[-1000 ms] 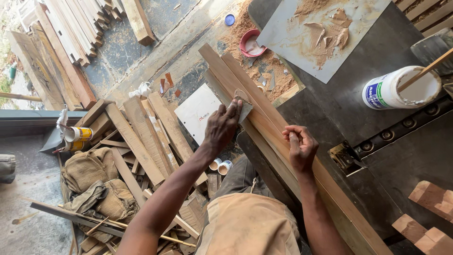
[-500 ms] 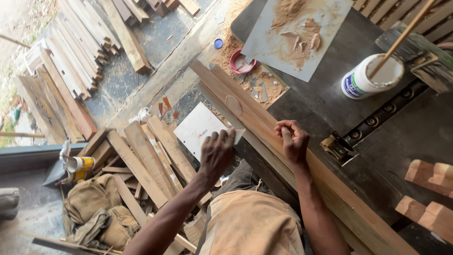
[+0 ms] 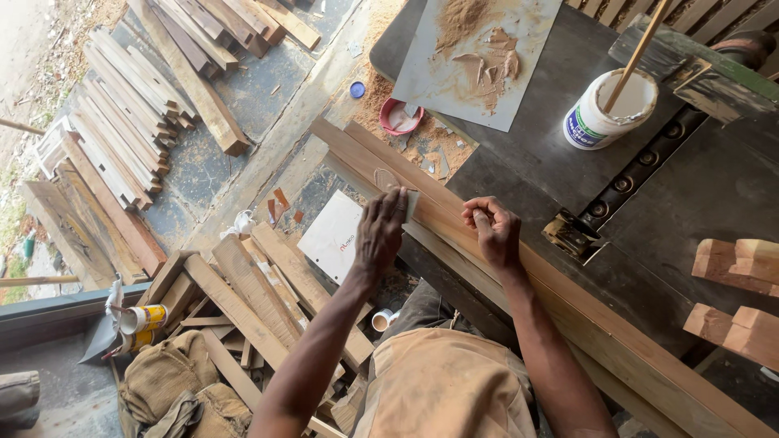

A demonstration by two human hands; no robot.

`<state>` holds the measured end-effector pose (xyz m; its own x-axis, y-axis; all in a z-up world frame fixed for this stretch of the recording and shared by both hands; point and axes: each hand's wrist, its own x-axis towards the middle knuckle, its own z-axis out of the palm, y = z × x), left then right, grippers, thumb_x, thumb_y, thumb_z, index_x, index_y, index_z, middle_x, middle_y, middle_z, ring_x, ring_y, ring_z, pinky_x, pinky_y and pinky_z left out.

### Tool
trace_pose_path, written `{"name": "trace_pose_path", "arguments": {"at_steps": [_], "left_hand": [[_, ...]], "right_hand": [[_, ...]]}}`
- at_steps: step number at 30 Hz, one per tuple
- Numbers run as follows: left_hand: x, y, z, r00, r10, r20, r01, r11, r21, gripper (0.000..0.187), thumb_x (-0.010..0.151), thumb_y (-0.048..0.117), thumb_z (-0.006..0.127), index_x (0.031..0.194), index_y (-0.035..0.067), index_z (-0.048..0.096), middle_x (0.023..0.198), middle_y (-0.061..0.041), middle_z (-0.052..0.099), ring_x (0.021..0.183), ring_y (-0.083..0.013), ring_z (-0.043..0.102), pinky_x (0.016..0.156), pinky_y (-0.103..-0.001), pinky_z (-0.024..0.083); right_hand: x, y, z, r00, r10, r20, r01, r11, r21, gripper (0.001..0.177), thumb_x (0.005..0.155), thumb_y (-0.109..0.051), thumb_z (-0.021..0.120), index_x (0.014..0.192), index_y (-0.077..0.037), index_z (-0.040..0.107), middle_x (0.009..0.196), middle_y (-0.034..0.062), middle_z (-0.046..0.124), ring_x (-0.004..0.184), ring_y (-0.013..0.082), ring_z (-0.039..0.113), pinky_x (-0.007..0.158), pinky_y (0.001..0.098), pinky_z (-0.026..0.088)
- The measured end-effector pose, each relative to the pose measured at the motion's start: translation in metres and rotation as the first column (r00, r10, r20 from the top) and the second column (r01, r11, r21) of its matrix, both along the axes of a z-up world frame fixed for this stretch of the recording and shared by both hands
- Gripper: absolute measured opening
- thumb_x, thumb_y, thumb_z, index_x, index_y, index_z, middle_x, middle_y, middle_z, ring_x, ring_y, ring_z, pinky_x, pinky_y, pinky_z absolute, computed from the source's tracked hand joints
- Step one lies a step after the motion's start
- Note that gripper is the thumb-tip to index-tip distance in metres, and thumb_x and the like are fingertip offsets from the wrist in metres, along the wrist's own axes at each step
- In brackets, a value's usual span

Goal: The person sands a long wooden plank on a workbench using a small sanding block. They flip the plank to sand different sides and edges. Later, they mix a substance on a metal sheet with a stick and apply it to the wood with the sanding block.

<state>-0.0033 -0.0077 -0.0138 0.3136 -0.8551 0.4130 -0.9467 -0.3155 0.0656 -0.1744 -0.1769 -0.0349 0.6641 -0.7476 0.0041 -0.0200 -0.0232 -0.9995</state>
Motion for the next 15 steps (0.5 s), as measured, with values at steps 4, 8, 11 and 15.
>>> {"name": "trace_pose_path", "arguments": {"at_steps": [4,8,11,15], "left_hand": [[-0.022,-0.006,-0.012,0.995,0.079,-0.066,-0.076,0.996,0.054,0.058,0.085,-0.007,0.058,0.142,-0.009,0.053,0.143,-0.025,0.057,0.129,-0.0379,0.057,0.111,-0.047,0.047],[-0.037,-0.013,-0.024,0.991,0.136,-0.011,-0.134,0.984,0.118,0.055,0.09,-0.005,0.057,0.145,-0.007,0.051,0.144,-0.026,0.057,0.132,-0.0386,0.057,0.114,-0.047,0.046],[-0.039,-0.016,-0.022,0.988,0.15,-0.025,-0.146,0.982,0.119,0.054,0.091,-0.003,0.057,0.144,-0.009,0.051,0.144,-0.029,0.057,0.13,-0.0391,0.058,0.113,-0.048,0.046],[-0.057,-0.016,-0.014,0.987,0.152,-0.042,-0.146,0.981,0.127,0.055,0.087,-0.004,0.057,0.142,-0.011,0.052,0.141,-0.031,0.058,0.128,-0.0391,0.059,0.113,-0.049,0.046]], "right_hand": [[-0.001,0.001,0.002,1.0,0.002,-0.005,-0.002,1.0,-0.022,0.021,0.096,0.001,0.052,0.103,0.0,0.071,0.087,0.0082,0.074,0.077,0.012,0.069,0.071,0.0265,0.058],[-0.001,0.002,0.004,1.0,0.004,0.0,-0.004,0.999,-0.034,0.025,0.094,0.002,0.049,0.103,0.0,0.071,0.088,0.0076,0.074,0.077,0.0123,0.069,0.07,0.027,0.058],[0.0,0.003,0.009,1.0,0.015,-0.023,-0.017,0.995,-0.097,0.021,0.097,0.001,0.051,0.099,0.0,0.072,0.086,0.0079,0.074,0.077,0.0126,0.07,0.071,0.0275,0.058],[0.002,0.002,0.01,0.998,0.019,-0.058,-0.024,0.996,-0.083,0.022,0.096,0.0,0.051,0.1,0.0,0.072,0.085,0.0085,0.074,0.076,0.0132,0.069,0.069,0.0277,0.059]]}}
